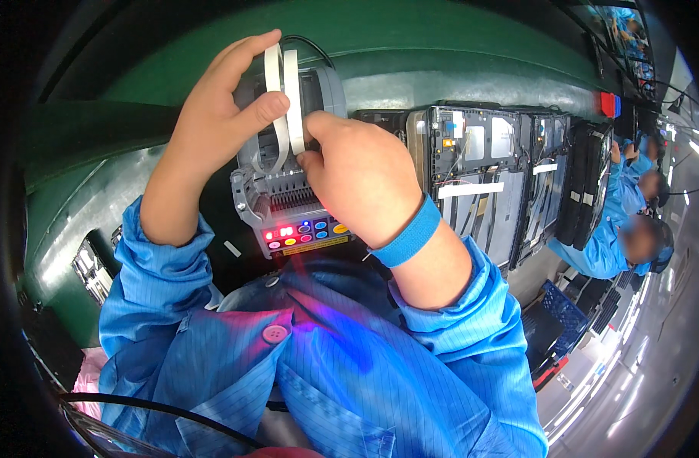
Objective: The person uses a label printer to cut strips of white tape and applies them to the internal components of electronic devices. The person handles the devices one at a time, peeling backing from the tape and smoothing it onto specific areas of the circuitry.
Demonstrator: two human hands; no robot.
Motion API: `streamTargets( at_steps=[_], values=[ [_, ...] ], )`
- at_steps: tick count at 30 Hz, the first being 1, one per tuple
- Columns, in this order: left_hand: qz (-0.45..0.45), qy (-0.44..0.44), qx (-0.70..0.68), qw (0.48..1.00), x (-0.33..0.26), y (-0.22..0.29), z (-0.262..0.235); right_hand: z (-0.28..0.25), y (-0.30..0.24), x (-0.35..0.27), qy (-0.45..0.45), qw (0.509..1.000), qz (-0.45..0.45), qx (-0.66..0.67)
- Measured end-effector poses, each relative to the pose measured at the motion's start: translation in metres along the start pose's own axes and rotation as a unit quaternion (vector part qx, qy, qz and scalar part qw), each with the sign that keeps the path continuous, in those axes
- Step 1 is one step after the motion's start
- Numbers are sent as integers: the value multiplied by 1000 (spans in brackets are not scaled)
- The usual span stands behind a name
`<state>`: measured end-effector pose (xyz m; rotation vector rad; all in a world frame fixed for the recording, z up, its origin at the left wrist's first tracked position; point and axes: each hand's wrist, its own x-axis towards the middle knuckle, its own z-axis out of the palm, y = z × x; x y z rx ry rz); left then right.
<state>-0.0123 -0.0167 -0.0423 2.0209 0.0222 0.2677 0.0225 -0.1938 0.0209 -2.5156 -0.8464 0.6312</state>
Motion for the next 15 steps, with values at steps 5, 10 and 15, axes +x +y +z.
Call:
streamTargets(
  at_steps=[5, 10, 15],
  values=[
    [31, -4, 1, 1000, 1, 3, -2, 1, 0, 0, 11, 1000, -6, -9],
    [61, -27, -7, 998, 0, 4, -2, 3, 2, 0, 21, 1000, -16, 13],
    [62, -25, -14, 998, -1, 8, -2, 1, 1, -1, 27, 999, 9, 23]
  ],
)
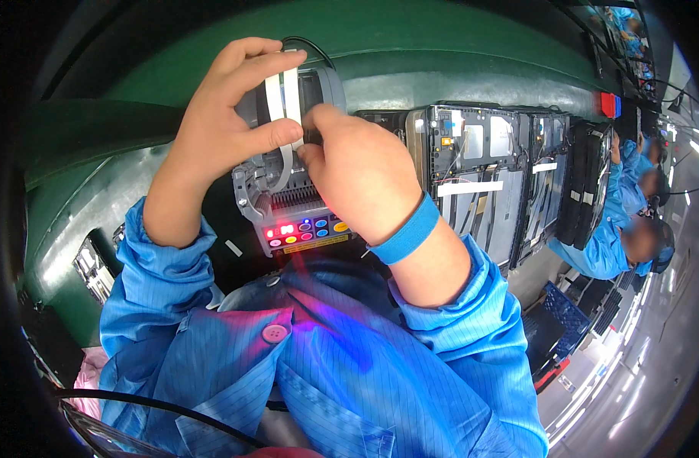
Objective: The person uses a label printer to cut strips of white tape and applies them to the internal components of electronic devices. The person handles the devices one at a time, peeling backing from the tape and smoothing it onto specific areas of the circuitry.
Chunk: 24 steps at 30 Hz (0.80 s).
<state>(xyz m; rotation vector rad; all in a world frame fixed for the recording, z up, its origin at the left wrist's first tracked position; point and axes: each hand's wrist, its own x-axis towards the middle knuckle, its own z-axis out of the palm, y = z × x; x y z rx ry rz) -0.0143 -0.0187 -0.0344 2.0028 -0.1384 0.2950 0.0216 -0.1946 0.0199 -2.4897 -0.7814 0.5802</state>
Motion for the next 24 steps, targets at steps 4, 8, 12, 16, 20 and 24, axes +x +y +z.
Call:
streamTargets(
  at_steps=[4, 8, 12, 16, 20, 24],
  values=[
    [4, 10, 6, 1000, -1, 0, 0, -1, 2, -7, 23, 1000, 2, 9],
    [0, 19, 14, 1000, -4, 1, 0, 4, 4, -11, 5, 996, -75, -46],
    [-9, 24, 13, 1000, 0, 4, 4, -2, 4, -9, -10, 984, -108, -143],
    [-6, 21, 8, 1000, -2, 3, 3, 5, 4, -11, -7, 980, -97, -171],
    [-6, 19, 7, 1000, -3, 4, 3, 1, 1, -13, -15, 982, -107, -154],
    [9, 9, 8, 1000, -2, 1, 1, -3, -1, -12, -23, 978, -154, -138]
  ],
)
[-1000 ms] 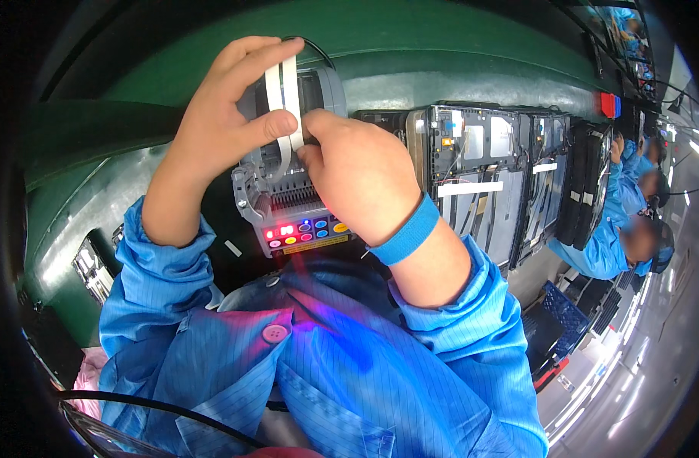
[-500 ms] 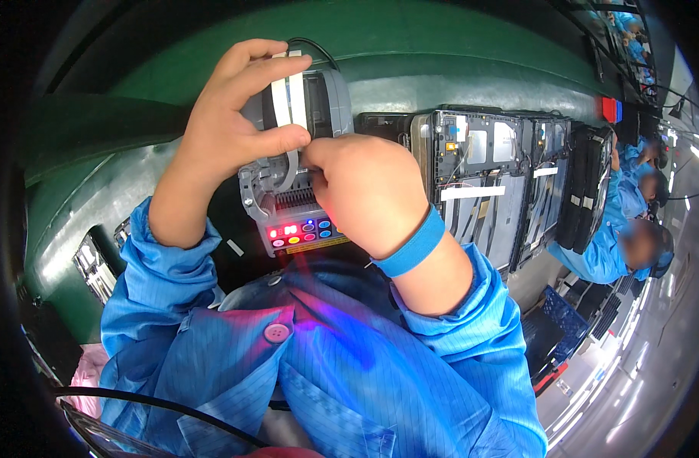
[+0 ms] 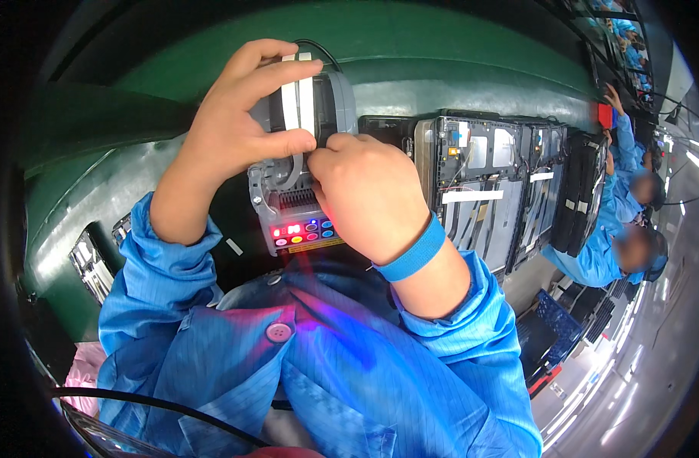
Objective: The person uses a label printer to cut strips of white tape and applies them to the internal components of electronic devices. The person handles the devices one at a time, peeling backing from the tape and smoothing it onto specific areas of the circuitry.
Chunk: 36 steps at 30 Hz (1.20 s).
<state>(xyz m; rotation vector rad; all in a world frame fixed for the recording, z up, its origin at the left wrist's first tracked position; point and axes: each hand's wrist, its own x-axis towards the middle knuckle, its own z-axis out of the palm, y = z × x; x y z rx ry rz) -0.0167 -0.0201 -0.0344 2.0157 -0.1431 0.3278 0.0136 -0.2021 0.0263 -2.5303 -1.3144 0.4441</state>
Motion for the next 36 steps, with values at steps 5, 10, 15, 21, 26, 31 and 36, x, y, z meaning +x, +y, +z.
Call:
streamTargets(
  at_steps=[5, 10, 15, 21, 26, 31, 36],
  values=[
    [19, 2, 26, 999, -1, -1, -1, 4, 3, -2, -37, 997, -42, -45],
    [30, 7, 28, 999, -1, -3, -1, 0, 0, -4, -80, 993, -61, -61],
    [31, 14, 25, 999, -1, -4, 0, 0, -1, -6, -91, 994, -57, -38],
    [20, 9, 28, 999, -1, -3, 0, 1, 1, -4, -92, 993, -62, -50],
    [20, 10, 28, 999, -1, -2, 0, 7, 1, -3, -33, 998, -31, -40],
    [21, 12, 25, 999, -1, -3, 0, 4, -3, -1, 14, 999, -8, -38],
    [17, 11, 29, 999, -1, -3, 1, 11, 2, -2, -57, 998, 13, -34]
  ],
)
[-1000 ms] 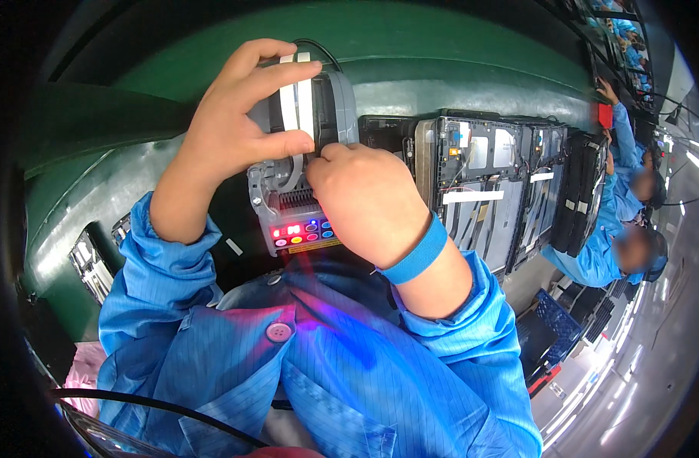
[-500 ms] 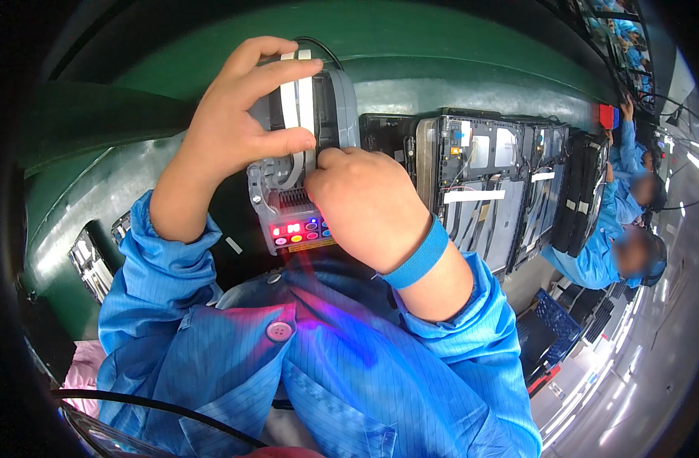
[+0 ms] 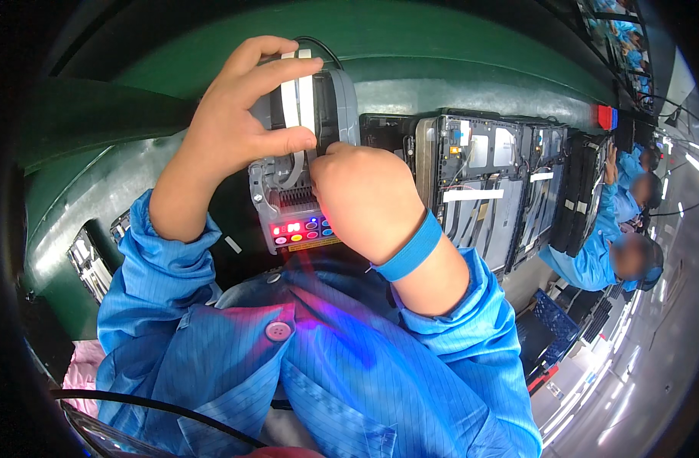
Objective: The person uses a label printer to cut strips of white tape and applies them to the internal components of electronic devices. The person handles the devices one at a time, peeling backing from the tape and smoothing it onto specific areas of the circuitry.
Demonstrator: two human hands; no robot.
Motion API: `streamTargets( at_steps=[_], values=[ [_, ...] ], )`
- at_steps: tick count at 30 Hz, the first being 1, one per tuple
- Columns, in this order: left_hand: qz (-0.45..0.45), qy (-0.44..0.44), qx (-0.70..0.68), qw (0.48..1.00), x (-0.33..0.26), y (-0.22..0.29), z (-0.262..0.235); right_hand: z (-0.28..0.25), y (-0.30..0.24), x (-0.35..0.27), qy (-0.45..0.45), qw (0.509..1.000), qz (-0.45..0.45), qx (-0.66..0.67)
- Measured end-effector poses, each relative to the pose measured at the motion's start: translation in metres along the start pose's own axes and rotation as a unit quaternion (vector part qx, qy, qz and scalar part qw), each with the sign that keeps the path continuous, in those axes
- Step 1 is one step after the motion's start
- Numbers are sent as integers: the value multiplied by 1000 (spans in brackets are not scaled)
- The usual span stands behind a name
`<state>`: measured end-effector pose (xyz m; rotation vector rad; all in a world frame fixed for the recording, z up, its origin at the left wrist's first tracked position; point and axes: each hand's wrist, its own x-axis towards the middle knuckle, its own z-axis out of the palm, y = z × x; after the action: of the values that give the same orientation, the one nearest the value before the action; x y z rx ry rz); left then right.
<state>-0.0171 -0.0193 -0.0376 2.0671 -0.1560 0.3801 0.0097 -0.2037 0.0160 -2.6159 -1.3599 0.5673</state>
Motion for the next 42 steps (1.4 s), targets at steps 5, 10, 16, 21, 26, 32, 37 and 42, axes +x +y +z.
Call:
streamTargets(
  at_steps=[5, 10, 16, 21, 26, 32, 37, 42],
  values=[
    [3, 5, 2, 1000, -1, -1, 1, -2, 4, 1, -39, 999, -28, -5],
    [9, 3, 3, 1000, 0, -1, 1, -5, 7, 0, -69, 997, -47, 2],
    [2, 0, 5, 1000, -1, 0, 0, -8, 6, 0, -96, 994, -50, 8],
    [-5, 1, 1, 1000, -1, 2, -1, -11, 7, -2, -84, 994, -51, 53],
    [2, 5, 5, 1000, -1, 2, 0, -8, 1, -4, -68, 997, -33, 24],
    [1, 16, 15, 1000, -2, 0, 1, -3, -11, -8, -29, 998, -43, -37],
    [-17, 19, 18, 1000, -2, 0, 3, -3, -12, -10, -14, 999, -36, -33],
    [-24, 20, 3, 999, -2, 0, 3, 2, -11, -11, -10, 1000, 6, -28]
  ],
)
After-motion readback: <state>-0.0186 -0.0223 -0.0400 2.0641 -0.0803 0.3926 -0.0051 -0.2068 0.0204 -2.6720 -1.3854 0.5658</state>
